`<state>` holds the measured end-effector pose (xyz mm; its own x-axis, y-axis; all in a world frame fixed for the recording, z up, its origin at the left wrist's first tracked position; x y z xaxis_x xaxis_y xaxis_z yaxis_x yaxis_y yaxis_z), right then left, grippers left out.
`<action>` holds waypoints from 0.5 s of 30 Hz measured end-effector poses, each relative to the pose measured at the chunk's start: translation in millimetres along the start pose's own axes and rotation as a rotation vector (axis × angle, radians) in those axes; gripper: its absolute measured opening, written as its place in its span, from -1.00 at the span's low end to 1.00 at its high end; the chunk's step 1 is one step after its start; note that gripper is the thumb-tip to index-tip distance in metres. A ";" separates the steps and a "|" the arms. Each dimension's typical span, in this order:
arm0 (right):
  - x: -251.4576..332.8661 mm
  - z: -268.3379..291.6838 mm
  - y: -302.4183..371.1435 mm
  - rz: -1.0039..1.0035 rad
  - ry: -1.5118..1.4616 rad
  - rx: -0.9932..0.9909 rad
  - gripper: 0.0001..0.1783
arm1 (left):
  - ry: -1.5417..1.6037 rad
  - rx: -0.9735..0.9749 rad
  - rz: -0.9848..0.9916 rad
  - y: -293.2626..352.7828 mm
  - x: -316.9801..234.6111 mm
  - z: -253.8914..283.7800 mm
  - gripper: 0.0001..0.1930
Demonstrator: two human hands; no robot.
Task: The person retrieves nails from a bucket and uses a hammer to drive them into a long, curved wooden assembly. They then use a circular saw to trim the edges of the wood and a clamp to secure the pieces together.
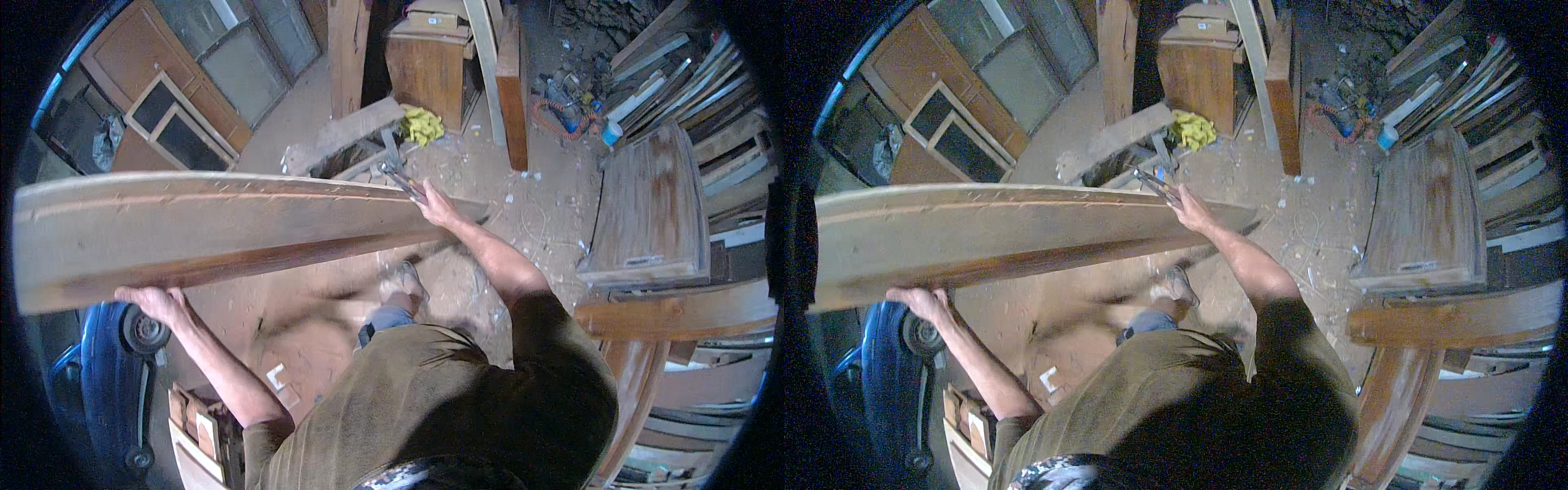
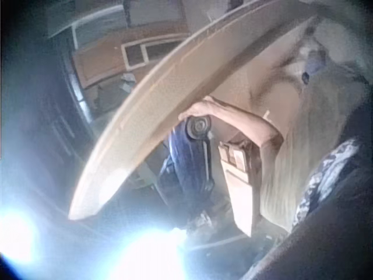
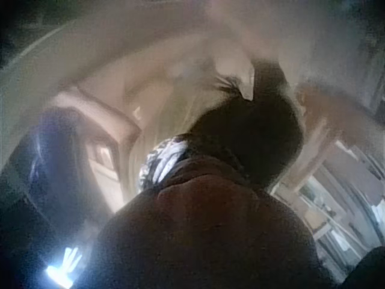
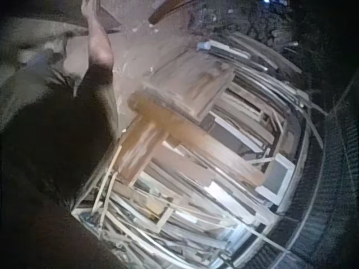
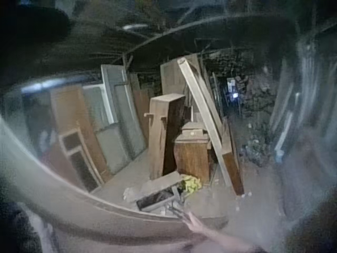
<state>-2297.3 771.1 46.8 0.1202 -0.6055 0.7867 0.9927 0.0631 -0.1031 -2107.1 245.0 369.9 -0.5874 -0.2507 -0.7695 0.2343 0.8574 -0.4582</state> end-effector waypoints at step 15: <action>-4.2 153.6 -314.7 -0.261 -0.464 -0.171 -0.28 | -0.036 0.319 -0.056 132.6 278.0 -485.3 -0.16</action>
<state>-2608.3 875.7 169.4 -0.0980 -0.1688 0.9808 0.9786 -0.1956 0.0641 -2615.3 507.2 311.2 -0.5801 -0.3141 -0.7515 0.4366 0.6590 -0.6124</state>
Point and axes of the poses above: each hand's wrist, its own y-axis away from the middle knuckle, its own z-axis out of the back of the hand, x = y × z, the point moved 5 cm from there along -y, towards the middle knuckle, and after that the axes turned 10 degrees about -z, right-handed, at the moved point
